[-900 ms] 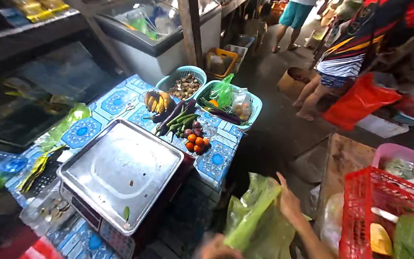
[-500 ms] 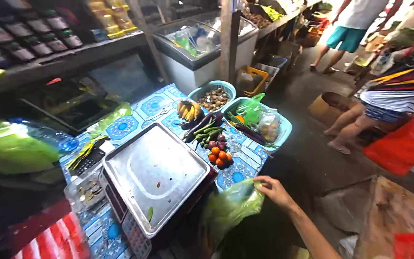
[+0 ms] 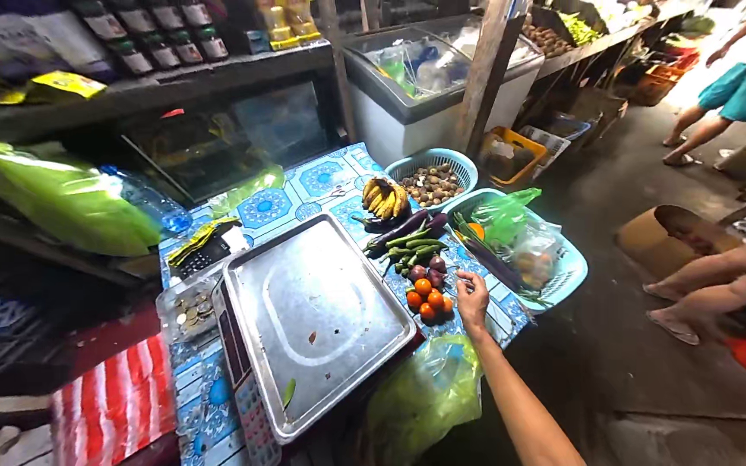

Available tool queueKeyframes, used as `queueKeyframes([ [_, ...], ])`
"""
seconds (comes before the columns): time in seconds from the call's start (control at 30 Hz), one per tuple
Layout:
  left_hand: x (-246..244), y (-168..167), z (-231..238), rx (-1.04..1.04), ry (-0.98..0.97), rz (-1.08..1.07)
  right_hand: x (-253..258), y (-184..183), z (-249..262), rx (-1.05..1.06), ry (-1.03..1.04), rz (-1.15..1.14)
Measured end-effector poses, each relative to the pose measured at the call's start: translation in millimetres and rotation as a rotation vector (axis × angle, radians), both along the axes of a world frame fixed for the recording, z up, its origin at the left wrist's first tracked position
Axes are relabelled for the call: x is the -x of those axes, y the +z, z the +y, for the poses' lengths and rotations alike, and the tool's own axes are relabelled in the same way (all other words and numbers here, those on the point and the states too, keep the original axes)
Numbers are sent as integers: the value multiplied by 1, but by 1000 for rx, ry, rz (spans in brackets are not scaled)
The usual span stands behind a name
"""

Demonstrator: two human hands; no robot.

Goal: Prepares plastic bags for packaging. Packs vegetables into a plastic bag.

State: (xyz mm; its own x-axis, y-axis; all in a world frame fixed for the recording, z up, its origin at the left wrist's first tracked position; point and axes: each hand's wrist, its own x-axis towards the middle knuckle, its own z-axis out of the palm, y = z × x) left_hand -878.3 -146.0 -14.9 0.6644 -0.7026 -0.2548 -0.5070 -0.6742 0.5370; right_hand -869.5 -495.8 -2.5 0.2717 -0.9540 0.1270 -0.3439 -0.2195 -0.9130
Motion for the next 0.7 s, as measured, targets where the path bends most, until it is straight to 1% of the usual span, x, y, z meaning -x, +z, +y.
queueKeyframes([
  [0.03, -3, 7, -2, -52, 12, 81, 1, -3, -3, 26, 13, 18],
  [0.07, -3, 1, 0, -64, 16, 79, 1, -7, -7, 67, 41, 42],
  [0.13, 0, -28, 7, 14, 26, -53, -3, -9, -20, 184, 140, 86],
  [0.2, 1, -38, 7, 51, 32, -98, -13, -6, -42, 383, 290, 132],
  [0.27, -2, -26, 3, 3, 17, -40, -30, 3, -69, 593, 457, 196],
  [0.33, -5, -12, -1, -52, 24, 45, -51, 19, -96, 748, 664, 311],
  [0.37, -6, -7, -3, -63, 41, 73, -63, 28, -106, 777, 775, 397],
  [0.43, -12, 18, -12, -117, 74, 191, -87, 43, -117, 773, 982, 615],
  [0.47, -12, 19, -13, -125, 72, 182, -99, 50, -117, 760, 1071, 733],
  [0.53, -7, -5, -6, -107, 52, 81, -119, 57, -114, 746, 1179, 957],
  [0.57, -6, -9, -3, -111, 34, 72, -127, 57, -115, 740, 1202, 1050],
  [0.6, -1, -20, 2, -63, 37, 3, -133, 53, -117, 734, 1210, 1107],
  [0.63, 6, -41, 9, 31, 52, -142, -134, 47, -119, 733, 1206, 1119],
  [0.67, 10, -60, 12, 107, 65, -279, -134, 41, -122, 730, 1191, 1077],
  [0.7, 9, -72, 13, 152, 78, -366, -132, 38, -126, 727, 1163, 987],
])
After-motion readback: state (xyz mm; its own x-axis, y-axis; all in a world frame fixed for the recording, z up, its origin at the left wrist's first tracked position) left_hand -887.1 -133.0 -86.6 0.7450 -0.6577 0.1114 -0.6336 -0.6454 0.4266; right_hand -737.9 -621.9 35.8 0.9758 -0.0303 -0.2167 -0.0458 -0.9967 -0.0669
